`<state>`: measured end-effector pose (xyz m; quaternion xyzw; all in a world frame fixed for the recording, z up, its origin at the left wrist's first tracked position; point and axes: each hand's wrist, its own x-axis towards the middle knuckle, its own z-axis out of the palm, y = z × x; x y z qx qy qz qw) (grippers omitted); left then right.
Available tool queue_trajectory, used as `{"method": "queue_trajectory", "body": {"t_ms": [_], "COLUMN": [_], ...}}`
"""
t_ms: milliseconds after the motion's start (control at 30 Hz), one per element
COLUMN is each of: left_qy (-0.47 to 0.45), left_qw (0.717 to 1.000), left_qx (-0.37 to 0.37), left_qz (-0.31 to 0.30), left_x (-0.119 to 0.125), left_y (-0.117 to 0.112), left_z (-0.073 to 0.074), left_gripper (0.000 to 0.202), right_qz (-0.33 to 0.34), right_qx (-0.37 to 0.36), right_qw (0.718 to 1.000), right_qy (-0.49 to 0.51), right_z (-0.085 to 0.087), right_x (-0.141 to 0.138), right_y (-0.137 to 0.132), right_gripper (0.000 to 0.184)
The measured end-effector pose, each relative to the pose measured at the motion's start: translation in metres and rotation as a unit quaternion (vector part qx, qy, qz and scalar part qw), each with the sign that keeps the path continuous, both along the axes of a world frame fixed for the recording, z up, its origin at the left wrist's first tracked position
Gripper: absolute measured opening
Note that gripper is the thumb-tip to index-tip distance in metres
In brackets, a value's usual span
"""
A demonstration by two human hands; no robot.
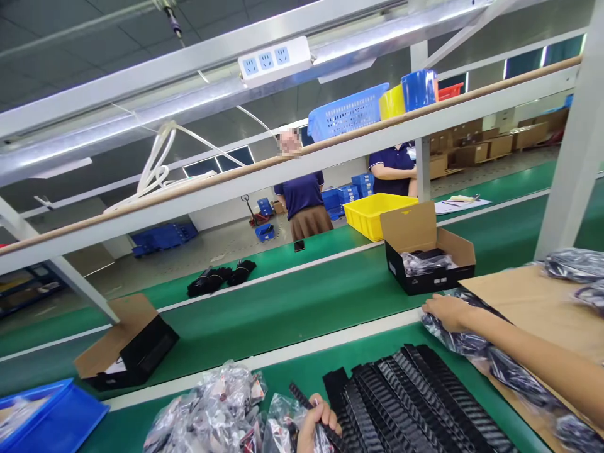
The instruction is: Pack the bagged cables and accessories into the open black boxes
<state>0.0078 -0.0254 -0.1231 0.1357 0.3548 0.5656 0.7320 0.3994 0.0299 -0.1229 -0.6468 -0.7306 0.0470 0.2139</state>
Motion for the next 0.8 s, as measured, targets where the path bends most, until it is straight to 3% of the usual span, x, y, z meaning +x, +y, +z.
{"method": "queue_trajectory", "body": {"t_ms": [100,167,300,400,500,667,800], "left_qy": [-0.009,-0.023,-0.067,-0.120,-0.158,-0.175,-0.120], "left_qw": [1.000,0.999,0.994,0.986,0.982,0.975,0.979], "left_qx": [-0.011,-0.028,-0.044,-0.023,-0.021,-0.054,-0.077], "left_qz": [-0.001,-0.007,-0.077,-0.112,-0.100,-0.127,-0.147], "left_x": [0.010,0.019,0.031,0.032,0.030,0.030,0.034], "left_y": [-0.007,-0.016,-0.034,-0.040,-0.037,-0.028,-0.029], "left_z": [-0.003,-0.004,0.004,0.011,0.011,0.006,0.008], "left_gripper": [0.054,0.054,0.062,0.072,0.065,0.058,0.063], "right_qz": [0.068,0.112,0.245,0.347,0.390,0.343,0.238], "right_qx": [-0.018,-0.015,0.099,0.183,0.209,0.184,0.131], "right_qw": [0.997,0.991,0.953,0.906,0.884,0.904,0.925], "right_qy": [0.026,0.067,0.150,0.160,0.152,0.177,0.267], "right_z": [0.023,0.042,0.081,0.095,0.087,0.031,-0.001], "right_x": [-0.015,-0.037,-0.105,-0.154,-0.179,-0.171,-0.151], "right_y": [-0.010,-0.018,-0.036,-0.049,-0.052,-0.045,-0.050], "right_gripper": [0.044,0.042,0.030,0.034,0.040,0.049,0.024]}}
